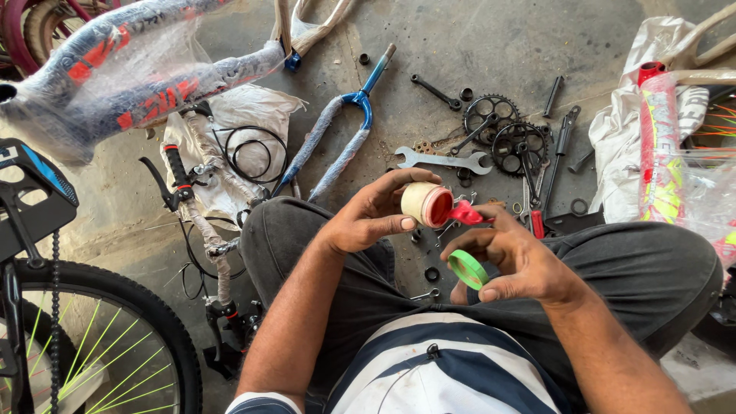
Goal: The person sits on the floor of a bicycle repair shop and applies red grease by hand to a small cylindrical metal component, repeatedly working the grease around its inner surface with a finger. They open a small grease container, dip into it, and continue coating the part throughout the clip.
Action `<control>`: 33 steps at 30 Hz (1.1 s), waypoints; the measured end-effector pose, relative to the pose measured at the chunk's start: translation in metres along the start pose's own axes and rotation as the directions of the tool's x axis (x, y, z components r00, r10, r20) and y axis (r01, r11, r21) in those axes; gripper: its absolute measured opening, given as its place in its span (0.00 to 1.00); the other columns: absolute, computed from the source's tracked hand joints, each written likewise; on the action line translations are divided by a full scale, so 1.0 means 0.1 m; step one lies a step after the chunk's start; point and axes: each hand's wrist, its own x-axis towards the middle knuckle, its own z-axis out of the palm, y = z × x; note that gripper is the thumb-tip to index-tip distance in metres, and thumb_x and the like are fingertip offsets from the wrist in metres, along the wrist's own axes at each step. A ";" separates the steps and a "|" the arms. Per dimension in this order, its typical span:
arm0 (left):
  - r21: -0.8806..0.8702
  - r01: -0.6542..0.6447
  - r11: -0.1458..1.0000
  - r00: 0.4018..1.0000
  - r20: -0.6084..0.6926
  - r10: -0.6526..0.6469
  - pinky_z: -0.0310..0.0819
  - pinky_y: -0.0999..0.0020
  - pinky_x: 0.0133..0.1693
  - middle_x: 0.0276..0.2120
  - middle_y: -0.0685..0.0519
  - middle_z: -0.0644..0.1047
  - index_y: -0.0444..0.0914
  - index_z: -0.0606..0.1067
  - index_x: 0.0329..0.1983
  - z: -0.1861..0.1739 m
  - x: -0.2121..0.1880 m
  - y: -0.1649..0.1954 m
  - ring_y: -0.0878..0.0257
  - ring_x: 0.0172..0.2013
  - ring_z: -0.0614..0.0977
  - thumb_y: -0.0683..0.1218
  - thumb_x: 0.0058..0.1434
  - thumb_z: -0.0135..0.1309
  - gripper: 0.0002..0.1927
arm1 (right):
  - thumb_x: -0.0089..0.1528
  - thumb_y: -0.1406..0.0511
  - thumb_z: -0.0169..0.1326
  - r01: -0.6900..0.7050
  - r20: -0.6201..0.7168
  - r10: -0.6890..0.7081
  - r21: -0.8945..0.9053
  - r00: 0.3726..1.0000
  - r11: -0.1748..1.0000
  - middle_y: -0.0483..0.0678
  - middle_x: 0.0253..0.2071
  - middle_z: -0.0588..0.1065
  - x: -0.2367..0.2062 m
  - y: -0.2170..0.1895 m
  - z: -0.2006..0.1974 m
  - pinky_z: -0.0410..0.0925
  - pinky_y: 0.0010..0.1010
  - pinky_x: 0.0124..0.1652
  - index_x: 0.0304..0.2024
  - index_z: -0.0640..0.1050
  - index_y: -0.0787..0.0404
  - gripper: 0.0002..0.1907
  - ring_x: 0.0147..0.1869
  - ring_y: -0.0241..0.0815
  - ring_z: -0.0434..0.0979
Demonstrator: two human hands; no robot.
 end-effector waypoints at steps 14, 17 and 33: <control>0.083 0.081 0.993 0.997 -0.007 -0.081 0.68 0.55 0.69 0.65 0.47 0.73 0.36 0.64 0.72 0.00 0.11 -0.14 0.56 0.67 0.74 0.42 0.63 0.65 0.36 | 0.49 0.61 0.70 0.131 0.103 -0.491 -0.991 0.865 0.023 0.54 0.51 0.77 0.14 -0.03 0.05 0.73 0.42 0.47 0.59 0.70 0.56 0.37 0.51 0.53 0.79; 0.120 0.112 0.986 0.994 -0.013 -0.112 0.68 0.56 0.69 0.65 0.48 0.73 0.37 0.65 0.72 -0.02 0.15 -0.17 0.57 0.66 0.74 0.40 0.63 0.64 0.35 | 0.50 0.63 0.68 0.078 0.156 -0.427 -0.978 0.891 -0.193 0.52 0.47 0.77 0.15 -0.11 0.03 0.72 0.44 0.43 0.56 0.72 0.52 0.32 0.47 0.54 0.79; 0.132 0.124 0.983 0.992 -0.034 -0.120 0.70 0.56 0.67 0.63 0.49 0.73 0.38 0.66 0.70 -0.02 0.22 -0.26 0.57 0.65 0.75 0.39 0.62 0.64 0.33 | 0.52 0.64 0.73 0.184 -0.017 -0.662 -0.955 0.750 0.233 0.57 0.58 0.77 0.22 0.08 -0.14 0.76 0.40 0.56 0.71 0.52 0.59 0.55 0.61 0.54 0.81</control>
